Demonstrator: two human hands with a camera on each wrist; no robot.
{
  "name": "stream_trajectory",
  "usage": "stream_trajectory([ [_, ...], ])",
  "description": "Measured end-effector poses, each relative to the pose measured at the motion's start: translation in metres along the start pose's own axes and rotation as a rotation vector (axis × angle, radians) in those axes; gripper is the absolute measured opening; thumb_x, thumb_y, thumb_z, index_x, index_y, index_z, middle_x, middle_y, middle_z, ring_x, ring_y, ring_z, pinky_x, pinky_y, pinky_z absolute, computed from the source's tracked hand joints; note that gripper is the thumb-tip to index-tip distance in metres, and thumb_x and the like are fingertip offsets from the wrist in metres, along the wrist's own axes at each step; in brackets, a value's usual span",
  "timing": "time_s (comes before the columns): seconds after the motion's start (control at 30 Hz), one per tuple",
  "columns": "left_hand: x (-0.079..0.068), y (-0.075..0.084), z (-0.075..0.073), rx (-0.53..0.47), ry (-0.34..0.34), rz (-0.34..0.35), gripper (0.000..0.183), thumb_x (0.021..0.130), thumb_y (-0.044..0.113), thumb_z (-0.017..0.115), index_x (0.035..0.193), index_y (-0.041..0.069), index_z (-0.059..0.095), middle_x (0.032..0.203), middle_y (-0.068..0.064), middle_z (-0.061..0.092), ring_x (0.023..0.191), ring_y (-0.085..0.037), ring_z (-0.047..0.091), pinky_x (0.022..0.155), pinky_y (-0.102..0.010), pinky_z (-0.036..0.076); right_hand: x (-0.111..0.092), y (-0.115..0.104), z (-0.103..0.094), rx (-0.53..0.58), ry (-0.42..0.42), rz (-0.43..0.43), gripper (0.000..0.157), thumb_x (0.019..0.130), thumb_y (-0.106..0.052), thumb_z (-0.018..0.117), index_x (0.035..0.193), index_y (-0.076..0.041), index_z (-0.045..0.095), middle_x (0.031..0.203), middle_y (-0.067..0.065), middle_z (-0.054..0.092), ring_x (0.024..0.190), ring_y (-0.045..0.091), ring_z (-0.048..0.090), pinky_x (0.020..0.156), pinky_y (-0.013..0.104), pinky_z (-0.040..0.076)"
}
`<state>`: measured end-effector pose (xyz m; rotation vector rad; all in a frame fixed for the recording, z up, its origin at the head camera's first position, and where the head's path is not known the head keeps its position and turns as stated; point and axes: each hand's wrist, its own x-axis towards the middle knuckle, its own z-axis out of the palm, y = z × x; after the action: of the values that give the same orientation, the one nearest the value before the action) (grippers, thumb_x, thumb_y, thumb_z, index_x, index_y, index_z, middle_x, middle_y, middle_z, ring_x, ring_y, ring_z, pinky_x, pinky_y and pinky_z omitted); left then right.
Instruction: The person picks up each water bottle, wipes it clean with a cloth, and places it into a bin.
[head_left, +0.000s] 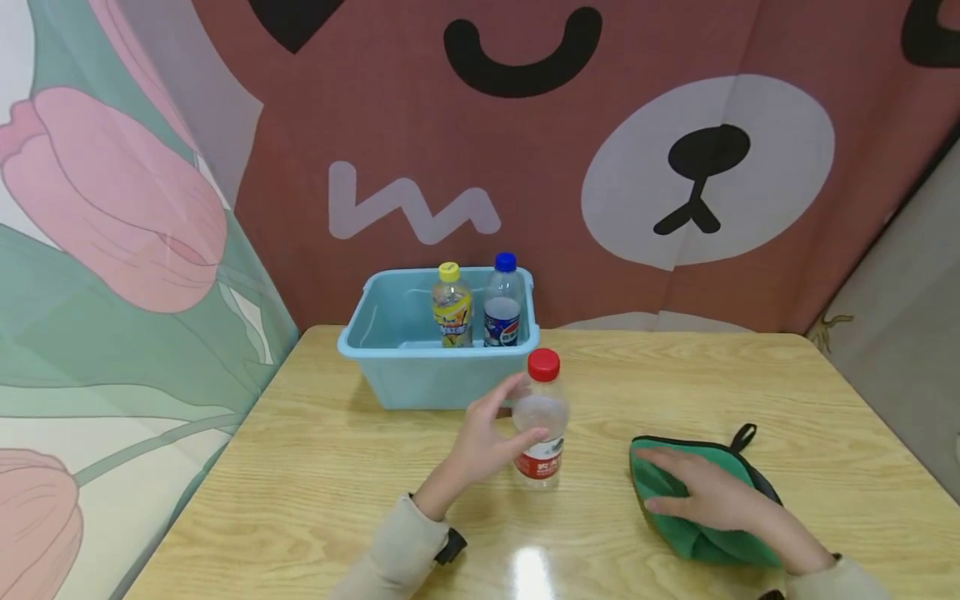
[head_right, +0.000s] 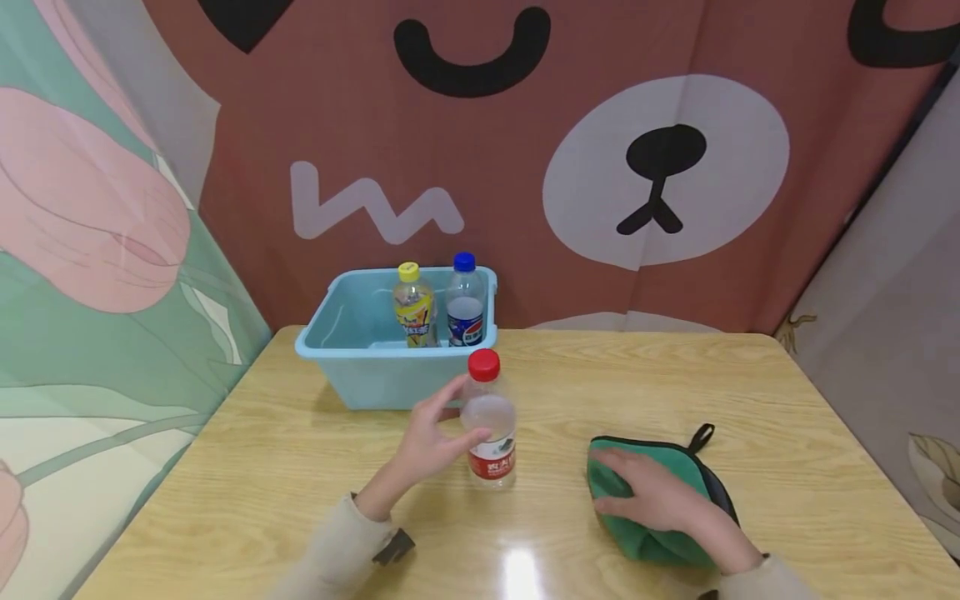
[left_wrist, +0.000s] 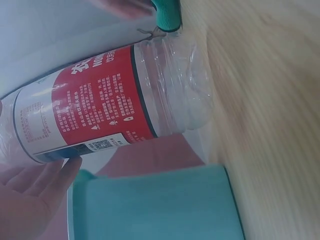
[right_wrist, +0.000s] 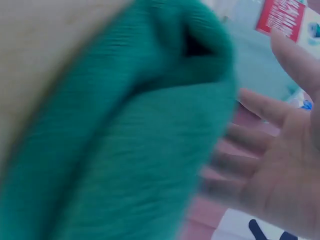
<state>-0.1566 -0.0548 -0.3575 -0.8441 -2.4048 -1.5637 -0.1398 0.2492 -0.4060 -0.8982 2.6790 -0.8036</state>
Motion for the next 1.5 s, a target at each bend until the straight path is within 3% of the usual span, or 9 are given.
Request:
stream_trajectory([
  [0.13,-0.007,-0.001,-0.011,0.013,0.022,0.020,0.061,0.077,0.005,0.072,0.129,-0.007,0.042,0.119,-0.019,0.055,0.107,-0.027,0.053,0.082,-0.033,0.050,0.017,-0.016,-0.011,0.134,0.073,0.028,0.062,0.089,-0.033,0.057,0.135,0.002,0.037,0.127,0.026,0.046,0.111,0.044,0.047,0.080,0.049,0.047],
  [0.27,-0.015,-0.005,-0.019,0.016,0.040,0.038,0.061,0.076,0.004,0.072,0.128,-0.008,0.042,0.120,-0.021,0.054,0.106,-0.028,0.053,0.081,-0.033,0.051,0.035,-0.027,-0.019,0.293,0.106,0.065,0.061,0.091,-0.029,0.056,0.139,0.001,0.031,0.124,0.025,0.048,0.108,0.039,0.050,0.081,0.043,0.049],
  [0.4,-0.020,-0.007,-0.026,0.011,0.055,0.066,0.061,0.075,0.002,0.072,0.127,-0.009,0.043,0.116,-0.022,0.056,0.103,-0.030,0.054,0.079,-0.033,0.052,0.051,-0.032,-0.023,0.380,0.129,0.075,0.061,0.092,-0.025,0.055,0.140,0.000,0.028,0.123,0.023,0.049,0.106,0.033,0.054,0.079,0.038,0.049],
  [0.63,-0.026,-0.008,-0.039,0.020,0.106,0.124,0.059,0.073,-0.002,0.073,0.124,-0.012,0.045,0.112,-0.024,0.057,0.099,-0.033,0.055,0.076,-0.038,0.053,0.090,-0.041,-0.030,0.562,0.129,0.164,0.070,0.092,-0.028,0.054,0.145,-0.002,0.015,0.123,0.026,0.049,0.103,0.033,0.056,0.077,0.038,0.052],
  [0.8,-0.028,-0.017,-0.048,0.039,0.141,0.160,0.060,0.071,-0.005,0.073,0.123,-0.012,0.044,0.112,-0.024,0.057,0.098,-0.034,0.055,0.075,-0.040,0.053,0.119,-0.046,-0.029,0.701,0.162,0.189,0.068,0.095,-0.027,0.049,0.145,-0.002,0.011,0.118,0.028,0.051,0.098,0.033,0.059,0.077,0.040,0.052],
  [1.0,-0.028,-0.044,-0.055,0.057,0.168,0.190,0.065,0.070,0.000,0.076,0.127,-0.004,0.044,0.117,-0.018,0.057,0.101,-0.029,0.056,0.076,-0.035,0.053,0.147,-0.054,-0.025,0.800,0.212,0.223,0.070,0.095,-0.033,0.047,0.145,-0.002,0.009,0.115,0.028,0.055,0.093,0.032,0.062,0.076,0.040,0.053],
  [1.23,-0.027,-0.042,-0.069,0.079,0.205,0.231,0.065,0.070,0.000,0.075,0.127,-0.003,0.045,0.119,-0.018,0.056,0.101,-0.030,0.056,0.073,-0.039,0.054,0.169,-0.060,-0.024,0.839,0.226,0.252,0.068,0.096,-0.036,0.043,0.145,-0.003,0.010,0.110,0.027,0.058,0.089,0.031,0.063,0.070,0.036,0.054],
  [1.33,-0.025,-0.038,-0.077,0.083,0.210,0.245,0.063,0.074,0.009,0.075,0.128,-0.002,0.045,0.118,-0.017,0.056,0.100,-0.029,0.056,0.072,-0.038,0.054,0.175,-0.061,-0.022,0.851,0.225,0.265,0.063,0.097,-0.033,0.042,0.145,-0.003,0.014,0.111,0.030,0.056,0.086,0.028,0.064,0.071,0.036,0.054],
  [1.5,-0.019,-0.031,-0.091,0.131,0.239,0.306,0.069,0.080,0.042,0.065,0.126,-0.005,0.045,0.115,-0.019,0.057,0.097,-0.031,0.057,0.070,-0.036,0.055,0.180,-0.062,-0.018,0.865,0.238,0.261,0.055,0.098,-0.030,0.039,0.143,-0.003,0.021,0.111,0.029,0.056,0.081,0.022,0.065,0.070,0.034,0.054],
])
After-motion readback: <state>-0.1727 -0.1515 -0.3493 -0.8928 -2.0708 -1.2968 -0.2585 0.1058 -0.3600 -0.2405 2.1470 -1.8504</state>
